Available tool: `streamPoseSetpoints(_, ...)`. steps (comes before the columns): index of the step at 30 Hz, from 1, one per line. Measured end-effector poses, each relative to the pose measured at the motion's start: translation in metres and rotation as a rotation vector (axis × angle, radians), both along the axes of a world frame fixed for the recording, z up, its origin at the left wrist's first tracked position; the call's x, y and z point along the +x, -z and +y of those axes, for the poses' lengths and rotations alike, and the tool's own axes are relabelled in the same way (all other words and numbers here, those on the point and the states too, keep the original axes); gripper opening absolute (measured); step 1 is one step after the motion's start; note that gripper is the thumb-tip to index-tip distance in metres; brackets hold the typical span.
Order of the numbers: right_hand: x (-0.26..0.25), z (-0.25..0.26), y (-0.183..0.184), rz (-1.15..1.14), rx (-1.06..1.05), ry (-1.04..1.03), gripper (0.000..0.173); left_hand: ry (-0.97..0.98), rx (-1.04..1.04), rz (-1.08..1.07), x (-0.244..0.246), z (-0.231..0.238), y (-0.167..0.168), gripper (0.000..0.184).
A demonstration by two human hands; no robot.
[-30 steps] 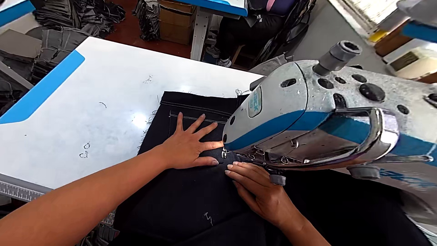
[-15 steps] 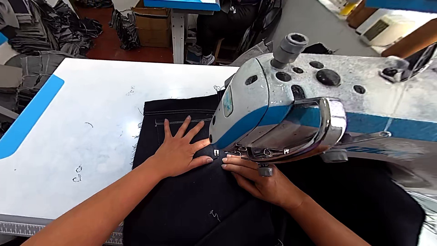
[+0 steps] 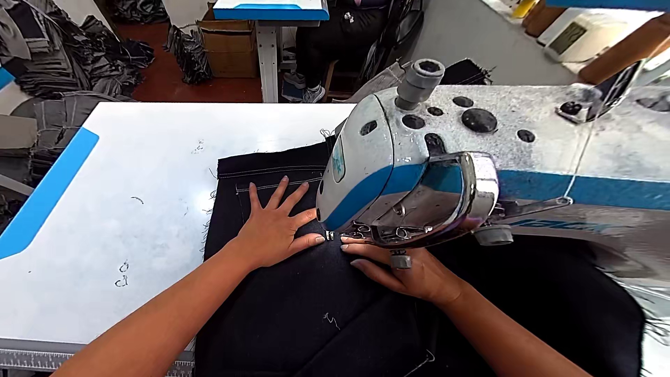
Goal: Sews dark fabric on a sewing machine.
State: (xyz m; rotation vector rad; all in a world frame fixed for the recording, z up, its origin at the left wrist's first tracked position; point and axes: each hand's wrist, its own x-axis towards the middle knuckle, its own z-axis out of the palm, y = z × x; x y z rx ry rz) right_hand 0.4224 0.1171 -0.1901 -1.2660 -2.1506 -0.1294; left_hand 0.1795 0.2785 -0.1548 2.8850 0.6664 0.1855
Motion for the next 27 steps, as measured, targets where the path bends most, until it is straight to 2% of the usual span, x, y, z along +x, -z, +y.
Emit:
streamPoseSetpoints(3, 0.000, -0.001, -0.009, 0.145, 0.029, -0.018, 0.050, 0.006, 0.000, -0.019, 0.000, -0.001, 0.000, 0.060)
streamPoseSetpoints(7, 0.000, -0.001, -0.011, 0.293, 0.002, 0.010, 0.057, 0.008, 0.001, -0.036, 0.000, 0.000, 0.001, 0.060)
streamPoseSetpoints(16, 0.000, -0.005, -0.006, 0.357, -0.054, 0.087, 0.054, 0.008, 0.000, -0.060, -0.001, -0.002, -0.003, 0.058)
streamPoseSetpoints(20, 0.001, -0.005, -0.007, 0.371, -0.060, 0.071, 0.049, 0.005, -0.022, -0.065, -0.001, -0.004, -0.006, 0.056)
streamPoseSetpoints(27, 0.000, 0.002, -0.014, 0.332, 0.013, 0.015, 0.050, -0.011, -0.017, -0.073, 0.000, -0.004, -0.006, 0.057)
